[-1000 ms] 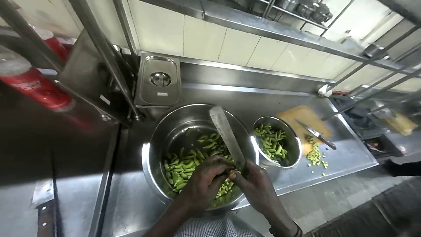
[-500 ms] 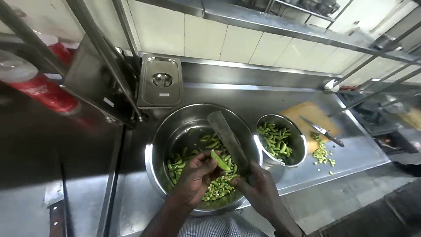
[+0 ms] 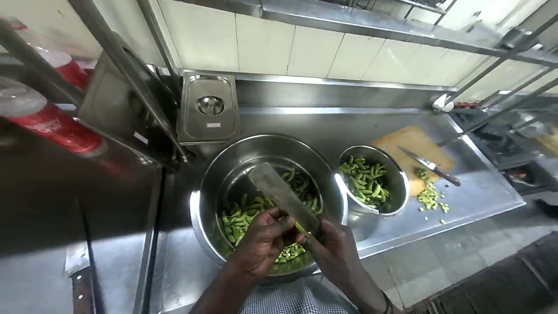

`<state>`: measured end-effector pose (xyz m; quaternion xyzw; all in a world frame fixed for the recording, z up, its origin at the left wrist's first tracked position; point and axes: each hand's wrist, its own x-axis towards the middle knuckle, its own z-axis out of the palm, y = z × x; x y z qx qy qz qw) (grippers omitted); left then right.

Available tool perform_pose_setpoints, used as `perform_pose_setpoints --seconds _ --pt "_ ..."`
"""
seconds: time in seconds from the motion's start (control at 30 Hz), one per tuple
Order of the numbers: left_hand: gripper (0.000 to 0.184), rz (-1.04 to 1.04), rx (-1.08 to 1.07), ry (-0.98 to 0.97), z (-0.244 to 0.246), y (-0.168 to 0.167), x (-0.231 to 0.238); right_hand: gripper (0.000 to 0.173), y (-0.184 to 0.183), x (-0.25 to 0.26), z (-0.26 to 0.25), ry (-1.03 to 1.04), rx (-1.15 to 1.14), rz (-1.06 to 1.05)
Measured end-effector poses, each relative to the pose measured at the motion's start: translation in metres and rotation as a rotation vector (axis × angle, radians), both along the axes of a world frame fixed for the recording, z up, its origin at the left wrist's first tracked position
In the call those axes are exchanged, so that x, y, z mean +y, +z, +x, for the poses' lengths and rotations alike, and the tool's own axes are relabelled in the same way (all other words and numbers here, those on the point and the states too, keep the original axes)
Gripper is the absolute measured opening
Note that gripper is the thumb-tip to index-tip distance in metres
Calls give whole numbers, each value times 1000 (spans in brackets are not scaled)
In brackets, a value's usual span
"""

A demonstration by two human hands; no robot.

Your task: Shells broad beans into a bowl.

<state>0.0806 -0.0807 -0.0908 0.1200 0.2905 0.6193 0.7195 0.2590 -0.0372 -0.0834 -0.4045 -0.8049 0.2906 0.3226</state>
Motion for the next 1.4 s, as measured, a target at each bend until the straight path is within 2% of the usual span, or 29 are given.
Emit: perform_pose_setpoints --seconds 0.13,0.33,0.43,0.5,0.57,0.67,0.77,0.83,0.9,0.97,1.1,1.2,1.3,1.4 --pt "19 -48 16 54 4 0 0 44 -3 1 3 7 -33 47" --pt "23 -155 86 327 -6 1 16 47 -6 5 19 -17 2 7" --pt "24 -200 89 357 -15 6 27 59 -7 11 31 -93 -11 30" --pt "22 -210 172 327 -16 6 39 56 -8 15 38 -166 -17 34" --pt "20 -172 451 226 -14 2 56 44 -9 17 46 -223 -47 11" --pt "15 -69 1086 14 -12 -19 101 43 -9 19 56 -289 -55 -80" --pt "26 -21 1736 -381 -5 -44 138 40 -11 18 65 -322 -24 -106" --pt "33 -105 1919 -635 6 -68 146 39 -12 18 70 -333 8 -124" --pt "39 -166 1964 -777 12 -93 148 38 -14 17 74 -347 27 -137" --pt "42 -186 1989 -814 15 -103 149 37 -15 17 79 -359 35 -162" --pt "41 -206 1881 -811 5 -87 146 34 -19 17 81 -349 55 -213" --pt "36 -98 1788 -671 -5 -66 131 34 -19 19 78 -322 61 -263" --pt "26 77 1616 -438 -9 -37 95 36 -19 21 74 -289 73 -309" --pt "20 95 1390 -317 -6 -12 58 38 -16 20 66 -226 87 -358"
